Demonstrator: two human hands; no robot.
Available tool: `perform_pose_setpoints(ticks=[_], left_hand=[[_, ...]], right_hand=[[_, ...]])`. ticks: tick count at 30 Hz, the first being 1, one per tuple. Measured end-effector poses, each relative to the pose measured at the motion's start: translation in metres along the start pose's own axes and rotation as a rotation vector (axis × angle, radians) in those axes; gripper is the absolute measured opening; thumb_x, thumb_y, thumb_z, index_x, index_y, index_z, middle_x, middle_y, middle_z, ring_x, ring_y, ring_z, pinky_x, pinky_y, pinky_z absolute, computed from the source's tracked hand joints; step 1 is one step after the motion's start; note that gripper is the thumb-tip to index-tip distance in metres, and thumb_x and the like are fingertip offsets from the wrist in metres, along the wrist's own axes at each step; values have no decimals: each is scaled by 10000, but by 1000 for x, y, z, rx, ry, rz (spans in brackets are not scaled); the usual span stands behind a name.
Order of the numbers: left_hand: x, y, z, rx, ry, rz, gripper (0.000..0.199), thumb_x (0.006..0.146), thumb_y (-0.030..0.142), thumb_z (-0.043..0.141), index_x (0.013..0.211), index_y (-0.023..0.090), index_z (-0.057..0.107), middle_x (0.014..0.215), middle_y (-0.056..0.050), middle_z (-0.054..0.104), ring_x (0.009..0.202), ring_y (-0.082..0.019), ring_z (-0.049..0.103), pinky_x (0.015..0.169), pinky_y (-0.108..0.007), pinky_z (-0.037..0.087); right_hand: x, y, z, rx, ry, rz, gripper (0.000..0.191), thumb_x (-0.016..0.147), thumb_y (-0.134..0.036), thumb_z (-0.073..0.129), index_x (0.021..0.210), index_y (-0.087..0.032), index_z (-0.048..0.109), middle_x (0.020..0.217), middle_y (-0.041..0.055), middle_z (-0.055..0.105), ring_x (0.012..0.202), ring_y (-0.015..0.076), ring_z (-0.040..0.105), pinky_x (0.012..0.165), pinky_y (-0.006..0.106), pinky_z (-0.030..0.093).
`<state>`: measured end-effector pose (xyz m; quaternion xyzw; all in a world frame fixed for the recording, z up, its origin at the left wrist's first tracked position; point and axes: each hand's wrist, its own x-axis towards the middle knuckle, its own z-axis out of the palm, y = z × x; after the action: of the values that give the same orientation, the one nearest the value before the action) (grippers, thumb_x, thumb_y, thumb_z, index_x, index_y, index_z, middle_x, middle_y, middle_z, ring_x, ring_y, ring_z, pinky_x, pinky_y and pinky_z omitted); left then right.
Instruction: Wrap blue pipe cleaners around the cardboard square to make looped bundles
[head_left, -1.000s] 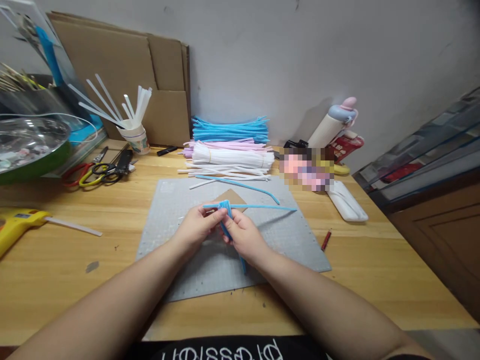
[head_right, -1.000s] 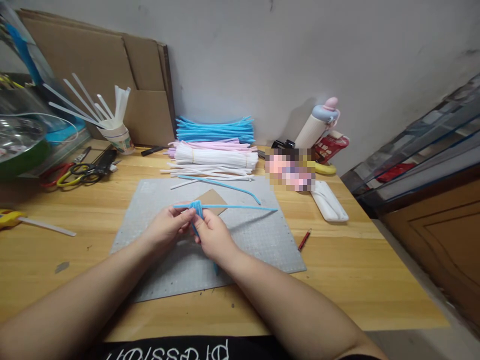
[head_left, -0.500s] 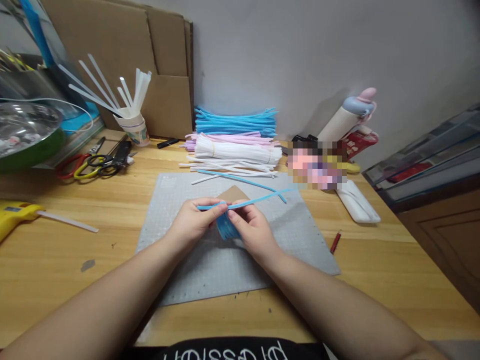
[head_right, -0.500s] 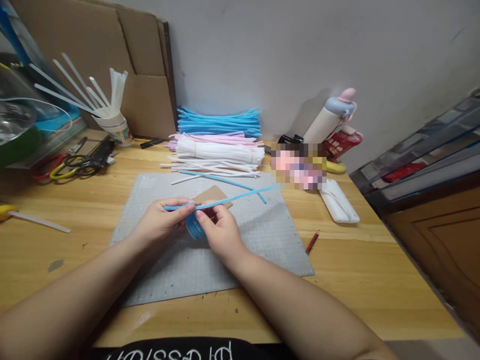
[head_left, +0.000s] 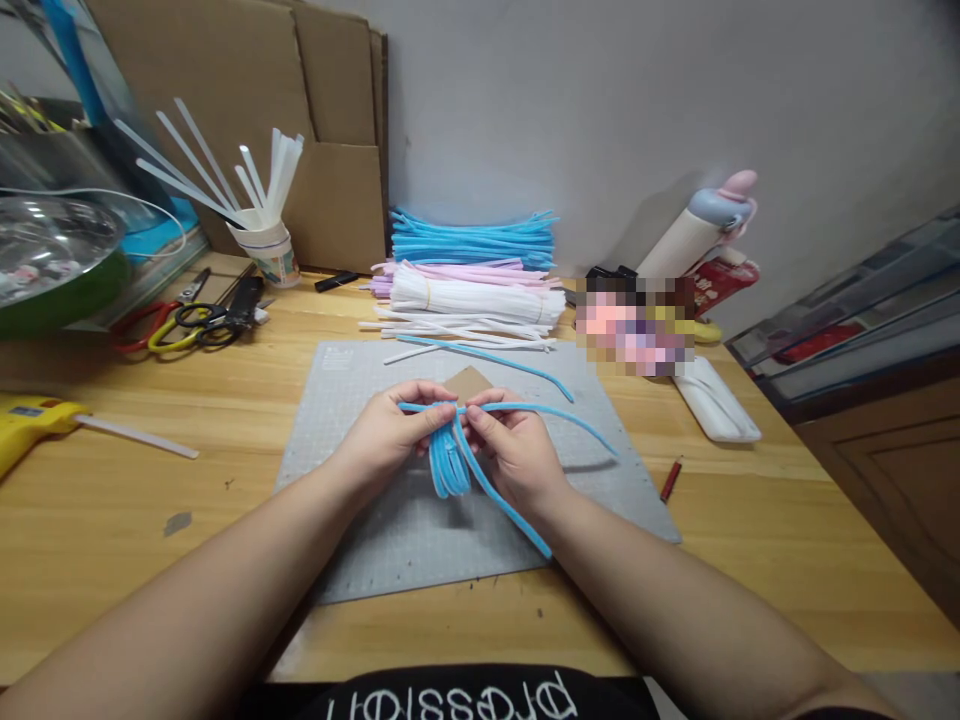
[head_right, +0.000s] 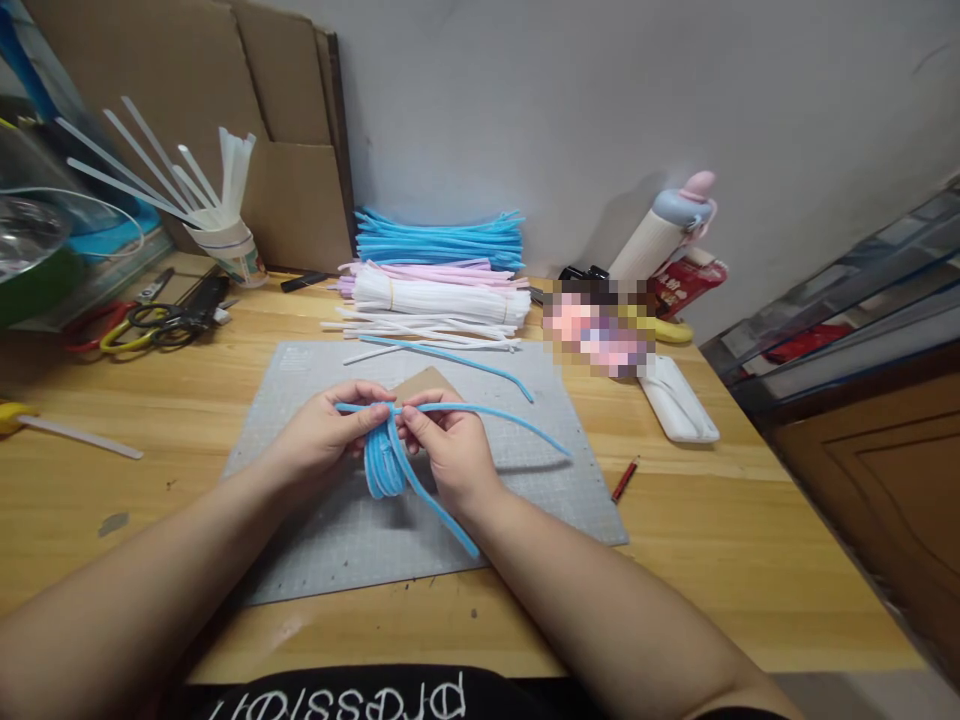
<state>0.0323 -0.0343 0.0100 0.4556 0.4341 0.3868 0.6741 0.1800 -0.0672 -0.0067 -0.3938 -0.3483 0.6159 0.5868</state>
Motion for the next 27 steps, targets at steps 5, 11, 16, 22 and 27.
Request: perform_pose_setpoints(ticks=[5,11,16,22,27], left_hand=[[2,-2,-5,-1,-92,-24,275,651,355,798,812,155,697,616,3,660,444,-57,470,434,-176,336],[1,2,-5,-87,-186,-51,282,675,325,793,868,151,684,778,-46,727,675,-139,656,630,-232,482],[-2,5,-1,-71,-124,40,324,626,268,825,863,164,629,805,-10,708,707,-150,676,694,-260,519],[-5,9,0,64,-72,161,261,646,289,803,801,167,632,759,9,679,640,-120,635,601,-214,489],[-6,10,-1,150,-109,177,220,682,312,773,807,169,663,762,-2,687,648,-127,623,614,-227,480]], right_hand=[[-1,-2,2,134,-4,43,183,701,-263,754,794,-178,622,645,-8,667,586,97,592,519,194,430],[-2,-6,2,146,30,51,209,681,-271,771,803,-189,622,673,-10,683,596,99,616,572,212,486],[-2,-6,2,174,-3,26,190,700,-269,760,806,-203,616,697,-23,677,609,92,611,596,210,492],[-2,-7,3,225,-22,55,166,712,-243,748,798,-195,614,699,-14,687,604,91,613,593,204,492],[-5,-8,4,253,4,85,160,707,-226,749,782,-189,612,699,-11,682,600,90,606,592,204,493]])
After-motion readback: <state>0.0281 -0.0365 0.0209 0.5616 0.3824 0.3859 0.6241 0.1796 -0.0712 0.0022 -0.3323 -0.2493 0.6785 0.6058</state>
